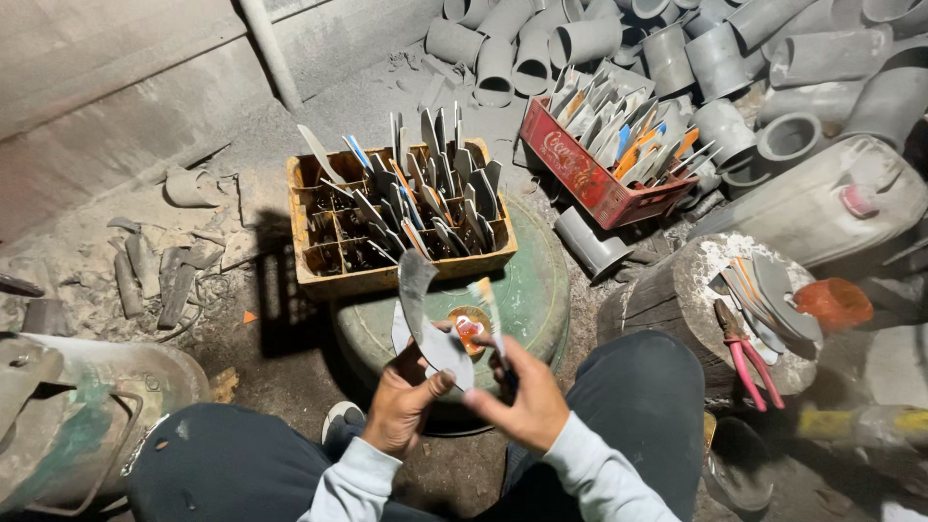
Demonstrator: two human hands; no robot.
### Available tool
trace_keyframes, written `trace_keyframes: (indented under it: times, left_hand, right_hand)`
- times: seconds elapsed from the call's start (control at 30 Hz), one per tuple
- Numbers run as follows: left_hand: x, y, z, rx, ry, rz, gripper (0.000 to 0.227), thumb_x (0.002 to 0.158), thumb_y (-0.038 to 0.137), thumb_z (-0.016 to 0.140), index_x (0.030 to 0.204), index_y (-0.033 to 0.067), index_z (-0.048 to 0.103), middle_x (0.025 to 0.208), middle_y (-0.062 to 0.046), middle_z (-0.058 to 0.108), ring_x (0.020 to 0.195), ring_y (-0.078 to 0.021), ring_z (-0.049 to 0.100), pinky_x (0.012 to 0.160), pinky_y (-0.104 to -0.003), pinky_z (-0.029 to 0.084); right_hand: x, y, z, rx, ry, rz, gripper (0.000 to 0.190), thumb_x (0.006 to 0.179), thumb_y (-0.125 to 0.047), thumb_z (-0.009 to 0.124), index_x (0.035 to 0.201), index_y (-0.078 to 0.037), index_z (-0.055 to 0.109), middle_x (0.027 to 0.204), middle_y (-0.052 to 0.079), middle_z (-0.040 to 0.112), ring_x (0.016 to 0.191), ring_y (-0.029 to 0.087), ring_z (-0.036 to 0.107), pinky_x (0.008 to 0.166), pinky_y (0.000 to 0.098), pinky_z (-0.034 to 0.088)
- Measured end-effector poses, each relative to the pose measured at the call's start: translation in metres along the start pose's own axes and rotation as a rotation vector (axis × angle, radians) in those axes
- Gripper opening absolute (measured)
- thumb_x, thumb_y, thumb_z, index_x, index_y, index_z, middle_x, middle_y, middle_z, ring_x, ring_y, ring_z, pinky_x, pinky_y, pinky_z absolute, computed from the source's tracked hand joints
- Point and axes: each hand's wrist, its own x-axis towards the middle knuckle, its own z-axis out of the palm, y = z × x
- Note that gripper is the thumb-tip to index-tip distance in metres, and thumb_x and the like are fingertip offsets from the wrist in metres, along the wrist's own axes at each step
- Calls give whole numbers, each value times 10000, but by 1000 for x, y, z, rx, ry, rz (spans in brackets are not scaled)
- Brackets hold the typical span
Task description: The person sits on the floor and uses a toothbrush to apply an orange adhesive from a small container onto various flat plastic parts. They pick up each part, coat it with the adhesive, and place it into a compartmentalized crate.
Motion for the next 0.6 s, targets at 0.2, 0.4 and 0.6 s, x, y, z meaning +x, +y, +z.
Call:
trace_keyframes:
  times: [0.2, 0.4, 0.6]
  left_hand:
    - [-3, -1, 6, 30, -16, -85, 603, 808, 109, 860, 1360, 25, 631, 1175, -29, 752, 1108, -158, 652, 1004, -326, 505]
    - [-2, 9, 11, 90, -75, -118, 612, 824, 81, 840, 1381, 24, 592, 1129, -90, 757, 1055, -197, 709, 973, -355, 549]
    - [-6, 24, 15, 76, -165, -126, 939, 710, 288, 925, 1503, 75, 470, 1219, -150, 674, 1106, -304, 704, 1049, -483, 557]
  right_hand:
    - [0, 0, 6, 21, 33, -158, 526, 710, -138, 822, 1186, -1, 646, 959, 116, 685, 848, 185, 666, 796, 302, 556]
    - [-1, 14, 9, 274, -1, -167, 547, 749, -79, 781, 1266, 36, 645, 1061, 62, 689, 951, 127, 640, 859, 281, 537]
    - [-4, 20, 6, 392, -116, -55, 593, 803, -148, 837, 1330, 44, 643, 1028, 16, 710, 960, 87, 617, 894, 261, 523]
